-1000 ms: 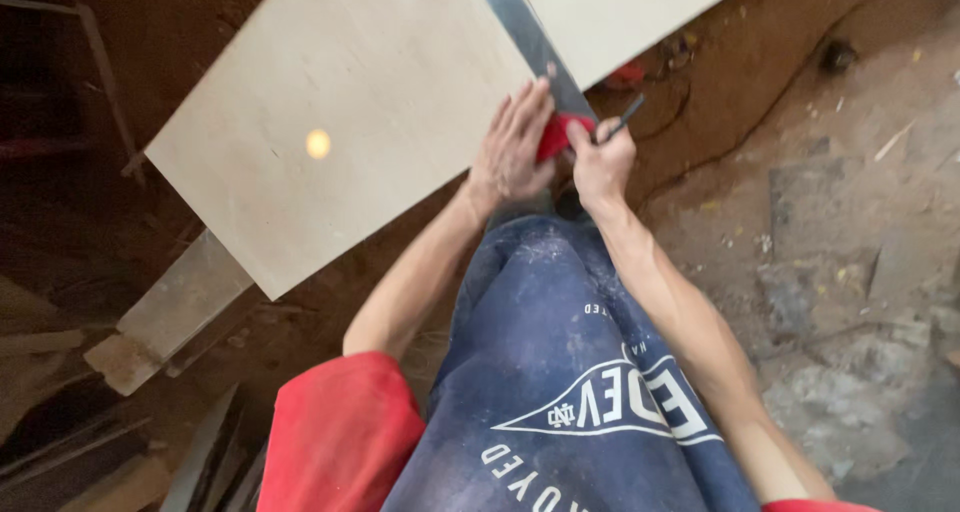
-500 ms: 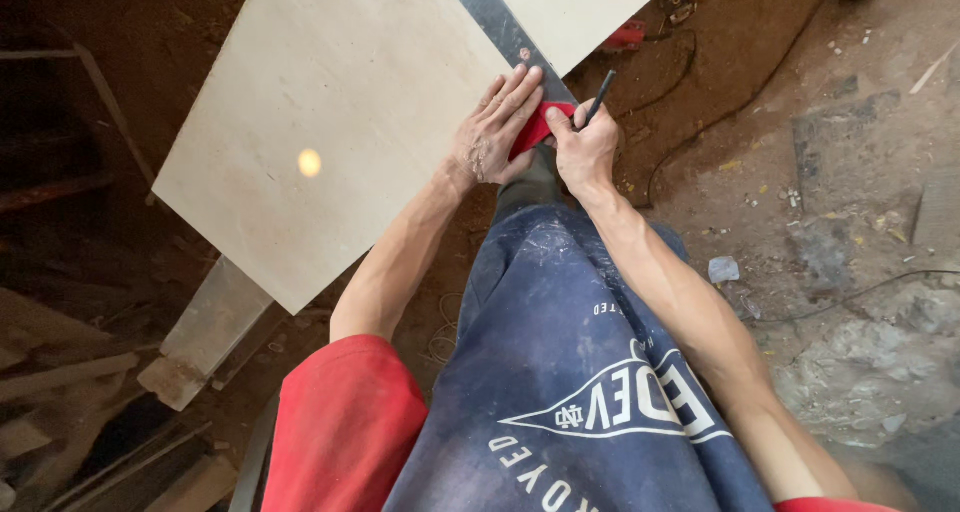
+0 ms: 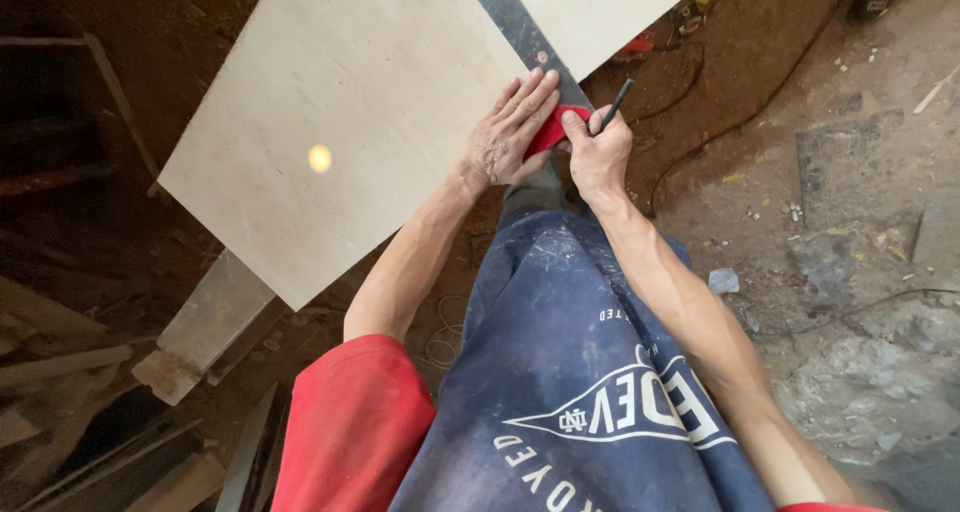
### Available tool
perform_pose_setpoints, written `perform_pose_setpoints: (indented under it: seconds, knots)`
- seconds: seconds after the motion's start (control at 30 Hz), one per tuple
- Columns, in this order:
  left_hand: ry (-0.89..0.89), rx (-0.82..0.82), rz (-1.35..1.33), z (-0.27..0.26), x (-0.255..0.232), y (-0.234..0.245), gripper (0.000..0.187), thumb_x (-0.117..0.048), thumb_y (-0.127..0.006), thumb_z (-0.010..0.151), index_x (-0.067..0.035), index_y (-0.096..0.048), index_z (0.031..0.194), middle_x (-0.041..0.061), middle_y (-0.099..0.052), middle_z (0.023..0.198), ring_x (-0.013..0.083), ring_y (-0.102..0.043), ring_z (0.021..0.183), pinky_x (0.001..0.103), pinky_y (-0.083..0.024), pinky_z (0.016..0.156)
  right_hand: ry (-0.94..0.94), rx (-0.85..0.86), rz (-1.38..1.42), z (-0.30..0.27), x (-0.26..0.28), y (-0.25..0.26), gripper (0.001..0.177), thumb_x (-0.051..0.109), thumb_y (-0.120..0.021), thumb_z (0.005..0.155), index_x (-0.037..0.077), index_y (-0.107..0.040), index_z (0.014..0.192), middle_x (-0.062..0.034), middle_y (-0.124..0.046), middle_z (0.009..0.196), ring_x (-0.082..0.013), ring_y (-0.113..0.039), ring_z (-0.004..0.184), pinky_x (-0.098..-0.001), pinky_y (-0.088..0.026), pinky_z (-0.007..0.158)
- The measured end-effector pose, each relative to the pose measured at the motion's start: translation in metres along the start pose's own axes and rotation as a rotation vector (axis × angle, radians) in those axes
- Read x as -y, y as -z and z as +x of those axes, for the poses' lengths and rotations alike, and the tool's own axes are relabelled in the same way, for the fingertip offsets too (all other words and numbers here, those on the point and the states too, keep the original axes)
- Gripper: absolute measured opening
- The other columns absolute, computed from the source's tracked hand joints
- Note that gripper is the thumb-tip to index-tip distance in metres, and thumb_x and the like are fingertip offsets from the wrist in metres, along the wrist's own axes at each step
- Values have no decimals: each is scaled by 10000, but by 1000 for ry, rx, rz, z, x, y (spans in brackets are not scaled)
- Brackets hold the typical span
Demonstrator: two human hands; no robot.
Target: The person measures and marks a large sheet of plywood with a tape measure and pencil, then uses a circular saw to cut along the marked line. After cutting, the person moves the cut piece and measures another sheet of plywood.
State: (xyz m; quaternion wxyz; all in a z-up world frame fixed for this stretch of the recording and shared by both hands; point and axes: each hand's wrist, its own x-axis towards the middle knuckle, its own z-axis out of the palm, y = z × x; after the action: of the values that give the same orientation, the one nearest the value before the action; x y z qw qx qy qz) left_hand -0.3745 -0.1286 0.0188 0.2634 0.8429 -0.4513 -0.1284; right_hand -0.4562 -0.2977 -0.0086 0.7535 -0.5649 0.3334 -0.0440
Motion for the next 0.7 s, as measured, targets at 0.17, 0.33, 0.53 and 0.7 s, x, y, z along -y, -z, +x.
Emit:
perform_pose_setpoints:
  seconds: [0.17,0.33,0.53,0.7]
  knots:
    - [9,18,25,-2,2,-5,917,-353,-744,832,22,-372,1582,176,-263,1684,323,-222,1578,492,-191,1304,-23,-18,-63,1,-6,0,386,78,-771,963,117,-422,803,2,-548,778,-87,-587,647,-303,-621,591]
    - [-8,-12,34,-1,2,-5,898,-353,-733,842,21,-376,1577,174,-260,1689,320,-225,1587,485,-201,1309,-12,-4,-32,3,-6,2,384,79,-758,963,119,-411,804,5,-556,795,-82,-603,673,-301,-633,607]
    - [-4,-39,28,-3,-1,-4,882,-331,-712,823,14,-385,1566,164,-275,1682,310,-246,1582,480,-219,1309,-26,-4,-3,0,-3,0,390,77,-766,956,121,-411,800,3,-556,792,-90,-608,668,-303,-632,605]
    - [-13,-52,44,-3,-3,-3,873,-353,-703,858,14,-374,1579,161,-267,1690,305,-235,1590,474,-211,1317,-3,-3,-182,-1,18,4,285,192,-722,974,102,-485,842,-1,-598,805,-108,-631,720,-294,-596,634]
